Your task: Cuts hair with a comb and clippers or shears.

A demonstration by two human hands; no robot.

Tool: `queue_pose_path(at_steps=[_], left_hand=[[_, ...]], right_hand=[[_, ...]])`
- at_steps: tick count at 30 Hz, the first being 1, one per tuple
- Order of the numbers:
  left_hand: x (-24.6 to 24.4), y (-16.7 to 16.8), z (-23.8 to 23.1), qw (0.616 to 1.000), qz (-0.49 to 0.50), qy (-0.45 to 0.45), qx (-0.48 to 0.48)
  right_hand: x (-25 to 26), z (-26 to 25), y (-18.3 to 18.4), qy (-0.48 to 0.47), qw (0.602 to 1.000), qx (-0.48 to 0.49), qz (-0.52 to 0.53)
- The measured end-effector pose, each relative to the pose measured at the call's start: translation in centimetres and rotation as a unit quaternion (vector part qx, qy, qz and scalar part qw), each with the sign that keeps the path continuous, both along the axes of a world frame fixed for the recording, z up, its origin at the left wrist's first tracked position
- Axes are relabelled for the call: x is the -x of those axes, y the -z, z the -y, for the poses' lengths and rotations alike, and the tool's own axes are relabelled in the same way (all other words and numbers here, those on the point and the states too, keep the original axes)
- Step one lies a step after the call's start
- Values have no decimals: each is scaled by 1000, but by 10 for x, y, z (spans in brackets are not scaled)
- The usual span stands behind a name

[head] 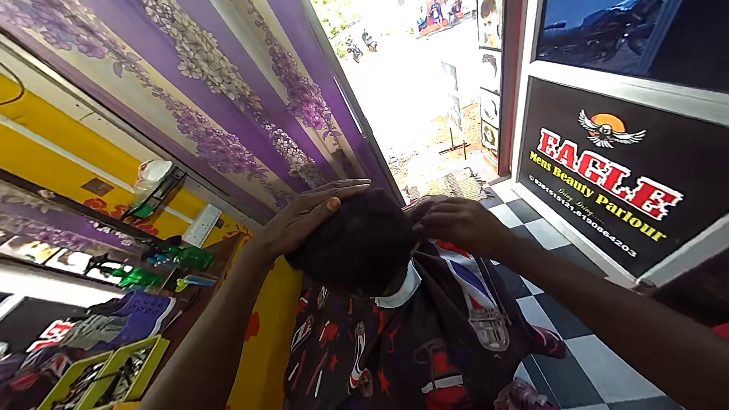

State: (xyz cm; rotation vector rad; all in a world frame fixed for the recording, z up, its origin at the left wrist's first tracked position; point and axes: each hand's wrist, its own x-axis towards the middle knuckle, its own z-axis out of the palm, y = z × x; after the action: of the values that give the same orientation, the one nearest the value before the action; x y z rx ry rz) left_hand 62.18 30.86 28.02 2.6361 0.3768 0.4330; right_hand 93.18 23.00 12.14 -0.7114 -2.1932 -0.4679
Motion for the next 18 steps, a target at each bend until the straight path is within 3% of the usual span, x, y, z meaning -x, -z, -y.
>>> queue_pose_path(at_steps=[2, 4, 8, 11, 13, 18], left_hand=[[0, -2, 6, 999, -1, -36, 33], [0, -6, 12, 995, 2, -73, 66], [-7, -16, 24, 986, -5, -133, 96], [-14, -23, 21, 985, -18, -130, 113], [-18, -26, 27, 983, -26, -143, 113], [-24, -26, 33, 983, -26, -141, 110]], right_hand=[[-8, -8, 22, -17, 998, -10, 54], [-14, -13, 14, -64, 996, -21, 55], [-16, -27, -68, -190, 978, -3, -92], [-12, -65, -107, -241, 968, 4, -73], [-6, -82, -92, -271, 962, 1, -21], [-11, -85, 1, -257, 965, -7, -49]])
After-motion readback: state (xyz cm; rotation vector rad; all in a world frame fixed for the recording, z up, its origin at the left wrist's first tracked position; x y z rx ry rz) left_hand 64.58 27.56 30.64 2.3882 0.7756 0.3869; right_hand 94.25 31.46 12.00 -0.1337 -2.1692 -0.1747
